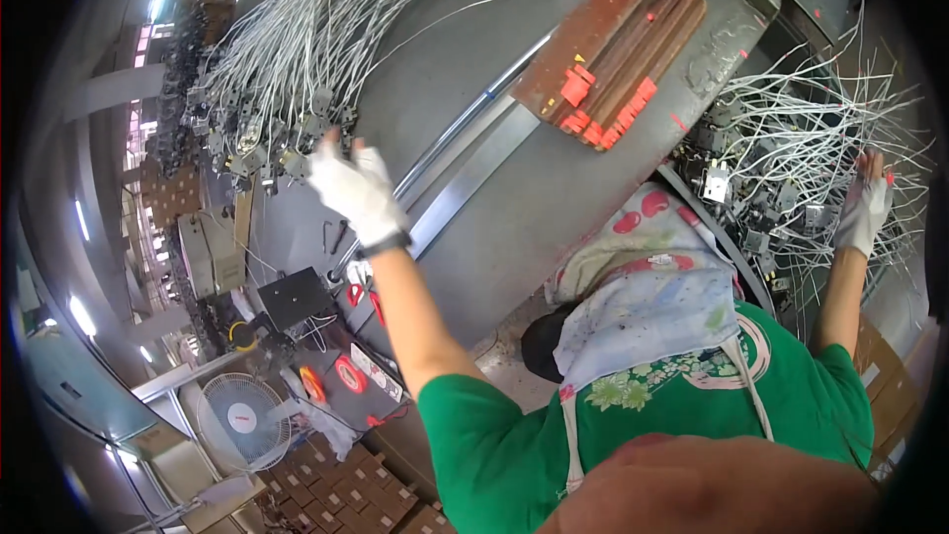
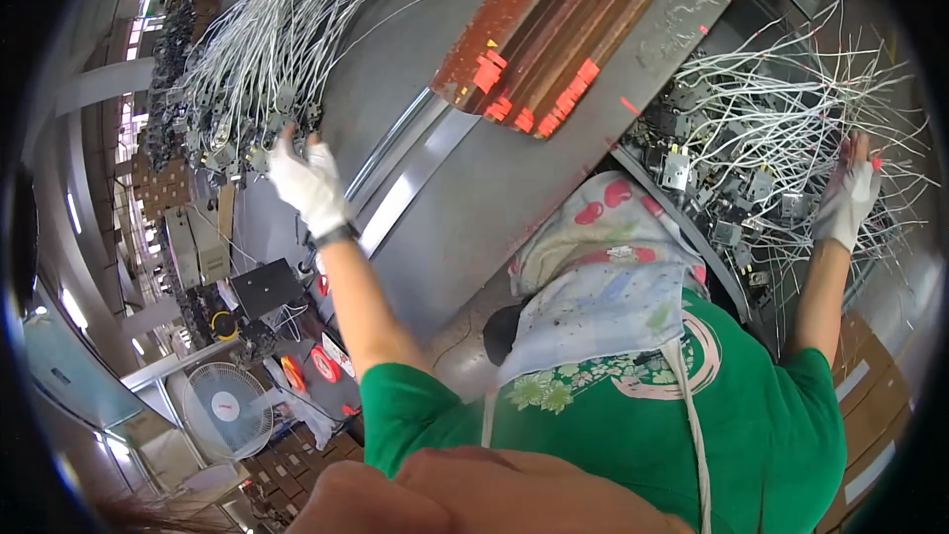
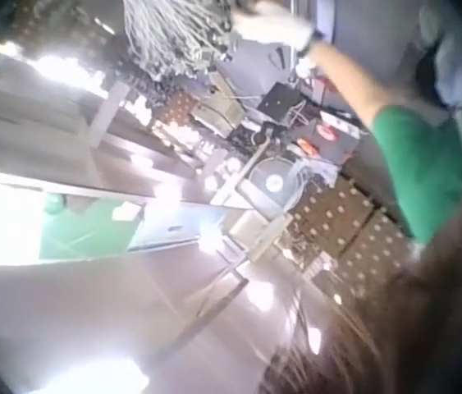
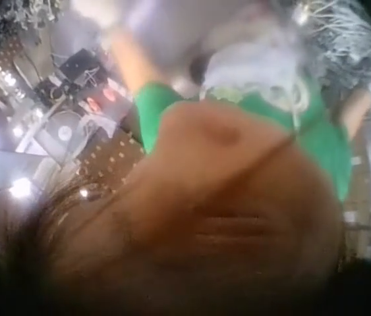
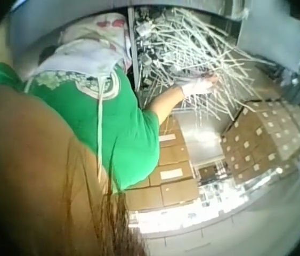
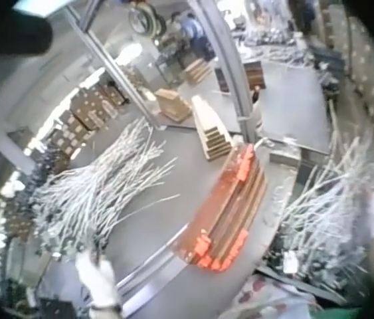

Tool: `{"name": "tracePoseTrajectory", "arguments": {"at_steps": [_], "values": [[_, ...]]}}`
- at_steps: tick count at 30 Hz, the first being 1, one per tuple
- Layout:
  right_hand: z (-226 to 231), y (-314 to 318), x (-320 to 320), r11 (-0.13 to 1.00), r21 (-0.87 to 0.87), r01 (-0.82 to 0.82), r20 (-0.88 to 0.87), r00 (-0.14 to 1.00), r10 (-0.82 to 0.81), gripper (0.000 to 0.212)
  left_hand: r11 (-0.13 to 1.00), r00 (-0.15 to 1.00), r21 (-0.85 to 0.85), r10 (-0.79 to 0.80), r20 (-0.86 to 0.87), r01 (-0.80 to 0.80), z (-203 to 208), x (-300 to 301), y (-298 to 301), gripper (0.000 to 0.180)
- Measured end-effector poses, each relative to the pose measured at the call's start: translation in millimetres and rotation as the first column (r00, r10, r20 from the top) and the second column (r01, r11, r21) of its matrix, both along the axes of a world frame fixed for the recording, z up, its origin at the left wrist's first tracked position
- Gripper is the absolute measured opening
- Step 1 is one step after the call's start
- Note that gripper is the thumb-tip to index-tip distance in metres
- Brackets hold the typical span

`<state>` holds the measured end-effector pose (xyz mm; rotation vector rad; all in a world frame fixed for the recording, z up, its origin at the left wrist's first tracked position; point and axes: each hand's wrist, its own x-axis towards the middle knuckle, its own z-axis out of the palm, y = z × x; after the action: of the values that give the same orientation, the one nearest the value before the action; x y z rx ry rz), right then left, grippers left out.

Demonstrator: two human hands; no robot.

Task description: The person inserts wires into electronic connector blocks by hand as part of a wiring harness assembly process.

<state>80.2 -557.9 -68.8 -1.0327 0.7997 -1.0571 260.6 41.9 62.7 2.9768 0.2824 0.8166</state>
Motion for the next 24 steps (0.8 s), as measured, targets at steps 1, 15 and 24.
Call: {"name": "tracePoseTrajectory", "arguments": {"at_steps": [1, 15, 24], "values": [[-5.0, -10.7, 0.6, 0.998, -0.044, -0.048, -0.035, 0.998, 0.047, 0.024, 0.951, 0.983, 0.249, 0.172, 0.057, -0.181, 9.3, 13.8, 28.4, 0.036], [79.8, 222.8, 42.2, 0.471, -0.077, -0.879, -0.147, 0.478, 0.866, 0.015, 0.798, 0.943, -0.601, -0.229, -0.241, 0.041, 12.2, -76.1, 52.7, 0.029], [80.8, 367.5, 53.7, -0.449, 0.302, -0.841, 0.025, -0.464, 0.886, 0.068, -0.127, 0.886, -0.977, -0.453, -0.097, -0.172, -15.7, -259.6, -62.5, 0.042]]}}
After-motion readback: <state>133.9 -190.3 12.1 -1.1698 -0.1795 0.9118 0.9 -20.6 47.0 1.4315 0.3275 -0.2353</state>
